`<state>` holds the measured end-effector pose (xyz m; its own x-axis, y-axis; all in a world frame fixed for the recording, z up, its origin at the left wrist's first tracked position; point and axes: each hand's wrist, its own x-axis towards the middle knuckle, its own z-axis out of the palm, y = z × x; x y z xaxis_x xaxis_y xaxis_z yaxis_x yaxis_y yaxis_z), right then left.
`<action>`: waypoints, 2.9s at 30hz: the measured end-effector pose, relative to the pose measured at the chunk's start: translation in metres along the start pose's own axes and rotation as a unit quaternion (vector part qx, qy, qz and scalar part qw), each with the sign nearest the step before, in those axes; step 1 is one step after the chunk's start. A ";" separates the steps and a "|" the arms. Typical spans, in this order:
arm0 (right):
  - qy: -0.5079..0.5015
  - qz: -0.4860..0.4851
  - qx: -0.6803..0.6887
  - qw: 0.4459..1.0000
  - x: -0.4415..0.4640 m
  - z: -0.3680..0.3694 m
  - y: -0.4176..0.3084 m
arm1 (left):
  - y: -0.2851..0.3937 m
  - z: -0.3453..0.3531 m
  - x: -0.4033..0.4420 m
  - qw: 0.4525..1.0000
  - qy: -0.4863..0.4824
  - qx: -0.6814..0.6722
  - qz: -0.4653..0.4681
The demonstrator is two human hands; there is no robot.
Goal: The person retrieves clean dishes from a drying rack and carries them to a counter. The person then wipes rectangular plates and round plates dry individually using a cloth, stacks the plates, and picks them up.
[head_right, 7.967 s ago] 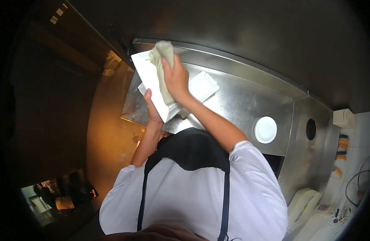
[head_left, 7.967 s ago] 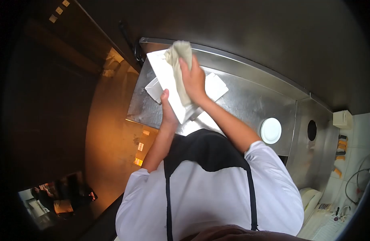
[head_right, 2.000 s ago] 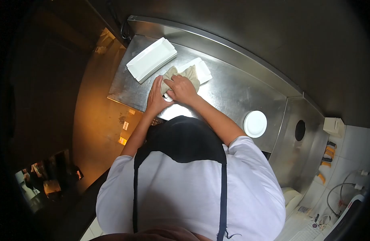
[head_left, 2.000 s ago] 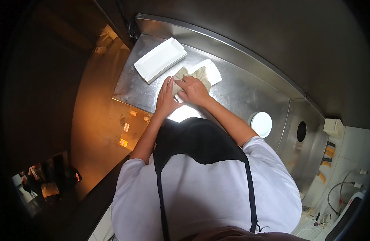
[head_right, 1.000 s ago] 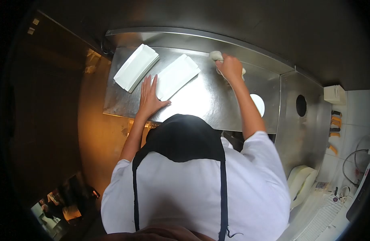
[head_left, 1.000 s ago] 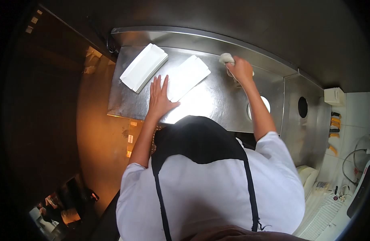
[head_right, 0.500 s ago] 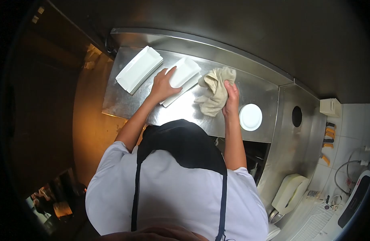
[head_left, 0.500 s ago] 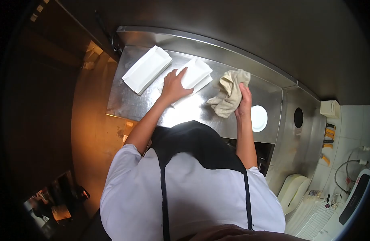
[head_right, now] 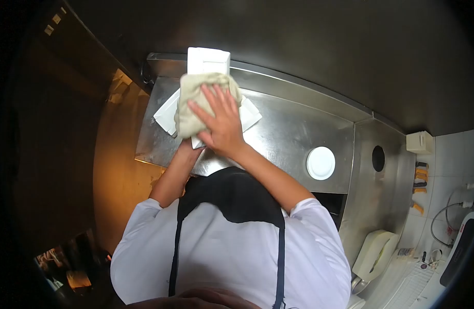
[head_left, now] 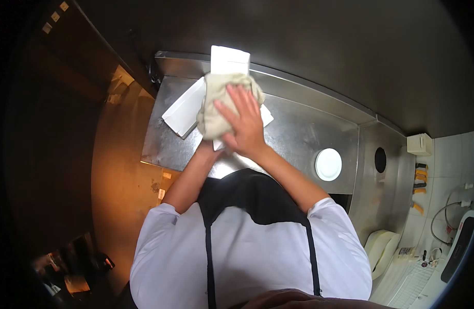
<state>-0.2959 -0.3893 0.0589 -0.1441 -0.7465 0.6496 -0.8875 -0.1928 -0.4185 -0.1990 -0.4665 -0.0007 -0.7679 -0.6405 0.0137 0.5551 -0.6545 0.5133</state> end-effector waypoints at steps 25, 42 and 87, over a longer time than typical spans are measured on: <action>0.104 0.275 0.343 0.892 0.085 0.013 0.006 | 0.039 0.000 -0.028 0.928 -0.009 0.369 0.051; -0.029 0.093 0.038 0.994 -0.017 0.040 -0.016 | 0.056 0.014 -0.026 0.982 0.182 0.043 0.022; -0.159 0.104 -0.192 0.963 -0.090 0.046 0.156 | -0.040 -0.101 -0.069 0.529 0.031 0.846 0.063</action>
<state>-0.4011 -0.3813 -0.0944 -0.2490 -0.9128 0.3236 -0.9592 0.1864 -0.2123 -0.1356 -0.4370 -0.1091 -0.7174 -0.6827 0.1386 -0.5199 0.6571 0.5458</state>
